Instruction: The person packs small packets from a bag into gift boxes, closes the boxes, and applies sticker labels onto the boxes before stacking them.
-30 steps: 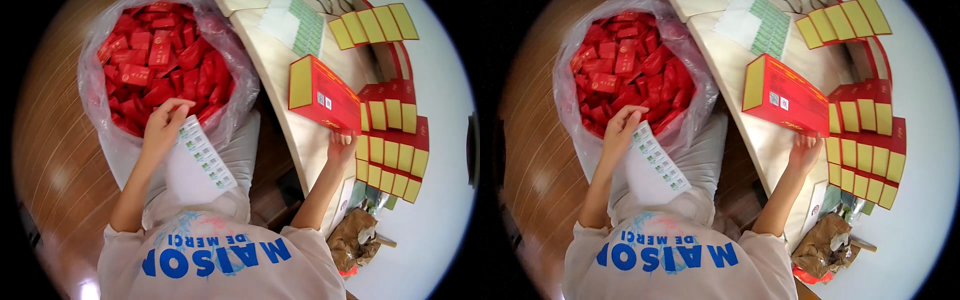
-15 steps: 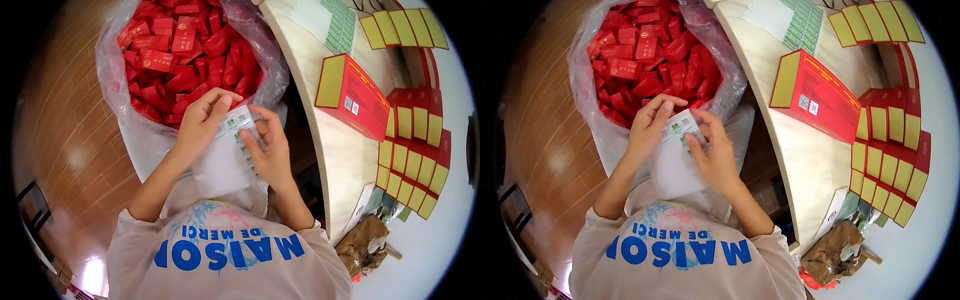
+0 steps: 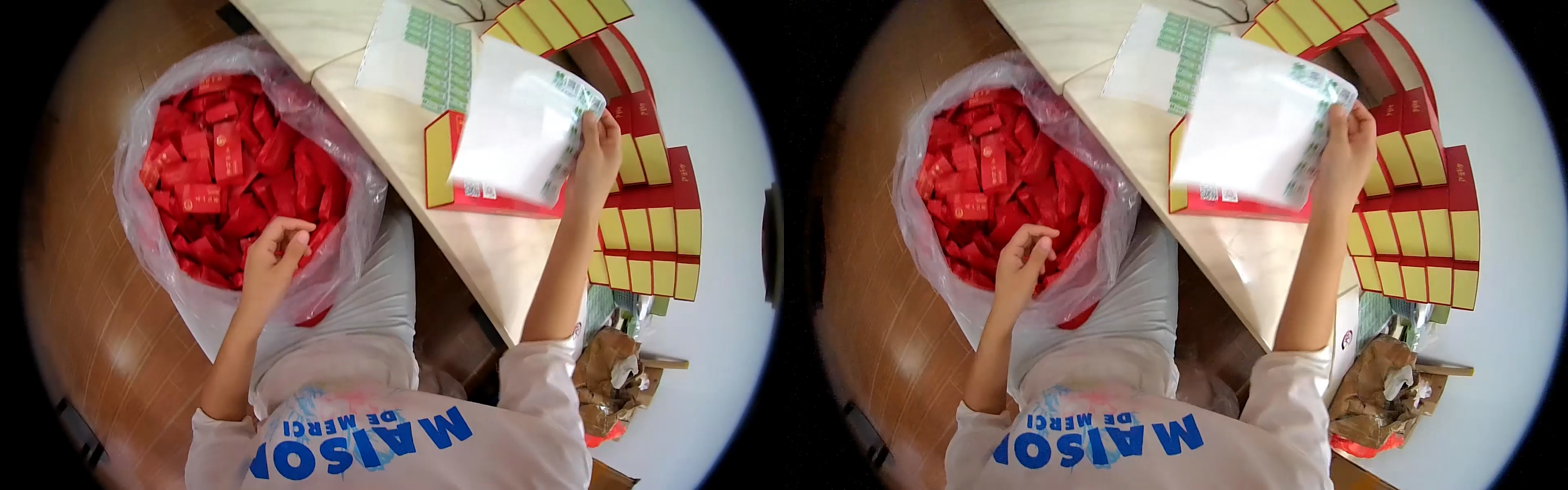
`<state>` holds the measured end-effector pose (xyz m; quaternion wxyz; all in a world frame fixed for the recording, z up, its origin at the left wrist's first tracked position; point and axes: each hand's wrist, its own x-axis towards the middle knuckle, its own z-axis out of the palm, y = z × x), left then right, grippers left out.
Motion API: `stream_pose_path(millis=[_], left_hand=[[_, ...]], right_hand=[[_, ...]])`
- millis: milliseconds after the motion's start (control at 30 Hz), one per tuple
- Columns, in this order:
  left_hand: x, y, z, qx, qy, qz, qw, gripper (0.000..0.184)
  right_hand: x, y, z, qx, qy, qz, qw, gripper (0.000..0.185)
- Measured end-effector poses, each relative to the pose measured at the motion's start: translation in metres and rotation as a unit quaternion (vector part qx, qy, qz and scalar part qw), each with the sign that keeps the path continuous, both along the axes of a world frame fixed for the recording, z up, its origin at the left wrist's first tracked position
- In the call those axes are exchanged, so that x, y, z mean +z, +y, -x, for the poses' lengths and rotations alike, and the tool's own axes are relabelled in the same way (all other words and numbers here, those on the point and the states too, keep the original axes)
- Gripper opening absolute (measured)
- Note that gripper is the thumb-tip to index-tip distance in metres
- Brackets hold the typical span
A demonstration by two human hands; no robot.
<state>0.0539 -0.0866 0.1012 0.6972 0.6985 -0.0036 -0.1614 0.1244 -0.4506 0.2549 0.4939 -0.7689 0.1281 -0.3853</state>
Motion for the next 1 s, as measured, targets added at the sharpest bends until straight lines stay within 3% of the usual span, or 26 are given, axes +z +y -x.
stream_pose_path(millis=[67,133,267,300,333,367,400,467,533,567,633,667,700,767,800,867,933,1000], left_hand=[[0.01,-0.013,-0.023,-0.01,-0.065,-0.027,0.997,0.017],[0.016,-0.032,-0.053,-0.01,-0.227,-0.069,0.971,0.021],[0.032,-0.07,-0.119,-0.034,-0.354,-0.142,0.924,0.029],[0.038,-0.081,-0.136,-0.044,-0.386,-0.161,0.907,0.03],[0.044,-0.091,-0.154,-0.056,-0.415,-0.18,0.89,0.032],[0.047,-0.101,-0.171,-0.056,-0.423,-0.186,0.885,0.032],[0.048,-0.111,-0.189,-0.067,-0.436,-0.202,0.874,0.035],[0.042,-0.128,-0.223,-0.078,-0.454,-0.22,0.86,0.039],[0.028,-0.149,-0.254,0.004,-0.42,-0.311,0.852,0.05],[0.013,-0.157,-0.273,0.01,-0.39,-0.335,0.858,0.068],[-0.004,-0.172,-0.289,0.026,-0.363,-0.388,0.847,0.074],[-0.009,-0.177,-0.296,0.047,-0.33,-0.441,0.833,0.08],[-0.01,-0.181,-0.301,0.046,-0.332,-0.444,0.831,0.08],[-0.016,-0.186,-0.311,-0.004,-0.312,-0.305,0.9,0.085],[-0.02,-0.18,-0.313,-0.01,-0.301,-0.319,0.899,0.085],[0.004,-0.179,-0.315,0.074,-0.274,-0.253,0.925,0.085],[0.015,-0.173,-0.325,0.065,-0.212,-0.254,0.942,0.088],[0.023,-0.171,-0.33,0.056,-0.056,-0.097,0.992,0.1]], right_hand=[[-0.013,-0.073,-0.04,-0.013,0.004,-0.053,0.999,0.024],[-0.043,-0.144,-0.075,-0.044,0.05,-0.1,0.993,0.027],[-0.109,-0.241,-0.122,-0.111,0.199,0.057,0.972,0.036],[-0.112,-0.239,-0.128,-0.107,0.187,0.053,0.975,0.036],[-0.118,-0.23,-0.131,-0.211,0.165,0.208,0.941,0.033],[-0.126,-0.219,-0.135,-0.312,0.141,0.352,0.871,0.029],[-0.119,-0.199,-0.139,-0.314,0.136,0.345,0.874,0.029],[-0.075,-0.135,-0.142,-0.251,0.153,0.438,0.849,0.03],[-0.064,-0.098,-0.162,-0.06,0.24,0.353,0.902,0.034],[-0.084,-0.098,-0.185,0.03,0.272,0.398,0.876,0.032],[-0.082,-0.042,-0.184,0.105,0.337,0.413,0.84,0.041],[-0.088,-0.027,-0.193,0.132,0.419,0.452,0.776,0.049],[-0.098,-0.02,-0.204,0.239,0.447,0.41,0.758,0.061],[-0.122,-0.018,-0.209,0.214,0.421,0.436,0.766,0.065],[-0.137,-0.014,-0.207,0.19,0.4,0.458,0.771,0.07],[-0.122,-0.022,-0.207,0.249,0.431,0.418,0.76,0.074],[-0.117,-0.021,-0.203,0.286,0.393,0.441,0.754,0.075],[-0.104,-0.016,-0.198,0.291,0.42,0.388,0.767,0.075]])
